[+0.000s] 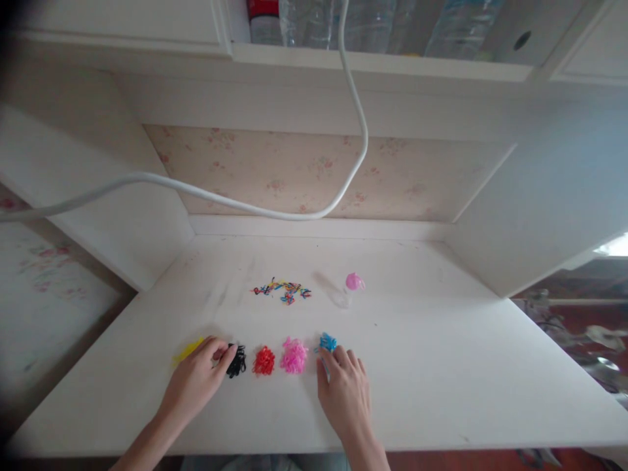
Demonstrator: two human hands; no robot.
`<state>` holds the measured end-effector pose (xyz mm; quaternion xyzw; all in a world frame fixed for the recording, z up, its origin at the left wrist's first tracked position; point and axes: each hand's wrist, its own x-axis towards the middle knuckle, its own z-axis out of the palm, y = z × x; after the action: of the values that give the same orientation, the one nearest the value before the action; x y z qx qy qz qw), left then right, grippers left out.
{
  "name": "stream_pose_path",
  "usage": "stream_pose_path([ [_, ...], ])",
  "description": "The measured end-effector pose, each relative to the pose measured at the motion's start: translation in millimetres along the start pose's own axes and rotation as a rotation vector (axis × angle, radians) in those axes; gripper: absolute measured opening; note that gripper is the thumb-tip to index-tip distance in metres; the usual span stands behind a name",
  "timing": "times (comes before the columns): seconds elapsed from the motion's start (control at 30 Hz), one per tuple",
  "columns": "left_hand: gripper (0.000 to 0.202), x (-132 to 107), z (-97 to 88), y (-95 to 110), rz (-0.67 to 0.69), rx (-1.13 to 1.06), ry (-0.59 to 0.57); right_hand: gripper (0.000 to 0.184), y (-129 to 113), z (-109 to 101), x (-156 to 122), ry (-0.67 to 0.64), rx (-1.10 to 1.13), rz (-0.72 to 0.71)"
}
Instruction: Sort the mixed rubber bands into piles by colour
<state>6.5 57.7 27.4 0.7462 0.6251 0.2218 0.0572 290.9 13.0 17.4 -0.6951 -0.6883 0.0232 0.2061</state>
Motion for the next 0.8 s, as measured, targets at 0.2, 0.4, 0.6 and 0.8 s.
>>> stream_pose_path([
  [0.2, 0.026, 12, -4.2, 20, 0.036, -0.020, 0.043, 0.033, 27, -3, 2, -0.016, 0.116, 0.188],
  [0.4, 0.028, 2, 0.4, 20, 0.027, -0.066, 0.013, 0.036, 34, 0, 0, -0.112, 0.258, 0.183],
  [0.6, 0.027, -4, -0.1, 10, 0.019, -0.045, 0.028, 0.033, 32, 0, 14, -0.202, 0.220, 0.113],
  [0.8, 0.026, -9, -1.9, -5, 0.008, -0.031, 0.071, 0.029, 39, 4, 13, -0.190, 0.289, 0.190],
])
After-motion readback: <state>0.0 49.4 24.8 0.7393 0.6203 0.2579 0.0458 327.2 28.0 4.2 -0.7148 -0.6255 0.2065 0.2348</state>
